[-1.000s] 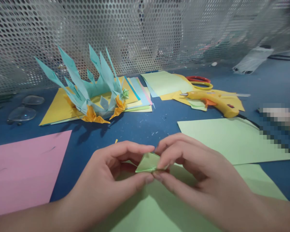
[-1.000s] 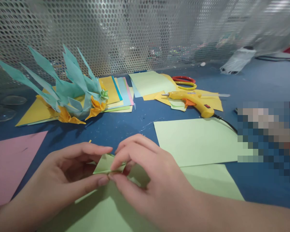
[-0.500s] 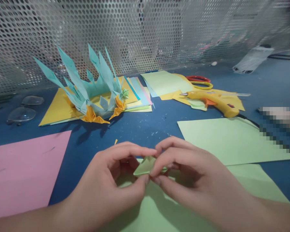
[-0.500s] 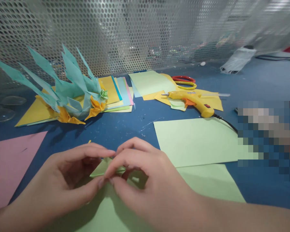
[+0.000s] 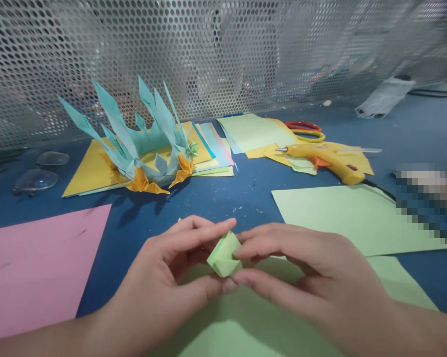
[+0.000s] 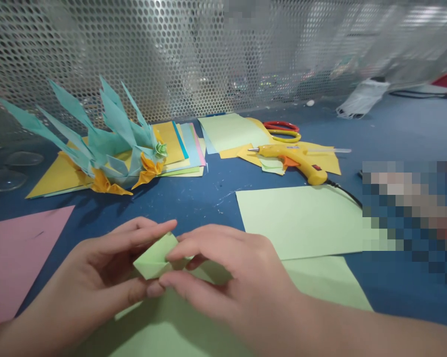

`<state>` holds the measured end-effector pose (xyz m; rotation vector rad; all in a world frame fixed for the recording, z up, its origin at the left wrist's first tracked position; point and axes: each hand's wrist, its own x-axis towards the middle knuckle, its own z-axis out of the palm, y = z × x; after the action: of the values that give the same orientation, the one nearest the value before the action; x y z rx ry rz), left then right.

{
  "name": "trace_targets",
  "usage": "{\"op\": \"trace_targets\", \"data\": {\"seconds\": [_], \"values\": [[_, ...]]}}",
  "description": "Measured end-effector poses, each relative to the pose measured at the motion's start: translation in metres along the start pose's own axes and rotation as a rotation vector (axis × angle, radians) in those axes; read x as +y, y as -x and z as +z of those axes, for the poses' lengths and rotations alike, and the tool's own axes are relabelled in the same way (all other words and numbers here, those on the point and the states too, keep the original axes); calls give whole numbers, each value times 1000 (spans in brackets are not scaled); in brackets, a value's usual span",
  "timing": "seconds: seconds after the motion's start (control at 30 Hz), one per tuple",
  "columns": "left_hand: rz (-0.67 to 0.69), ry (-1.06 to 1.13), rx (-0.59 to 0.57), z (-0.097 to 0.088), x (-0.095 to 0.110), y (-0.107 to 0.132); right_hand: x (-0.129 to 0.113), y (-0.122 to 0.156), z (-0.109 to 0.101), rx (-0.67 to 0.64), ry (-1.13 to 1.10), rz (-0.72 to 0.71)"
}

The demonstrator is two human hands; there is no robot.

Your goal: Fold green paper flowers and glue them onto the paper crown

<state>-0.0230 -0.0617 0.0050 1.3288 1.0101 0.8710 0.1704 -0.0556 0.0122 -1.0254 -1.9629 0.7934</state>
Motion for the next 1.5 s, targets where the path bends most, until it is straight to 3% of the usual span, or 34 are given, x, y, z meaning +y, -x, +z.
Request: {"op": "trace_targets", "data": {"seconds": [0.33, 0.53, 0.8, 1.03, 1.17, 1.33, 1.5], "values": [[-34, 216, 143, 5, 1, -2, 0, 4, 0, -1, 68, -53], [7, -28, 127, 1, 2, 2, -2, 5, -1, -71, 70, -99], [2, -40, 80, 2, 2, 0, -2, 6, -3, -121, 129, -100], [21, -205, 15, 0, 1, 0, 1, 10, -3, -77, 325, -310], [5, -249, -18, 2, 0, -2, 5, 12, 4, -61, 374, -354], [-58, -214, -112, 4, 1, -2, 8, 11, 5, -103, 310, -283], [-84, -311, -108, 4, 2, -2, 6, 10, -3, -230, 245, -173]]}}
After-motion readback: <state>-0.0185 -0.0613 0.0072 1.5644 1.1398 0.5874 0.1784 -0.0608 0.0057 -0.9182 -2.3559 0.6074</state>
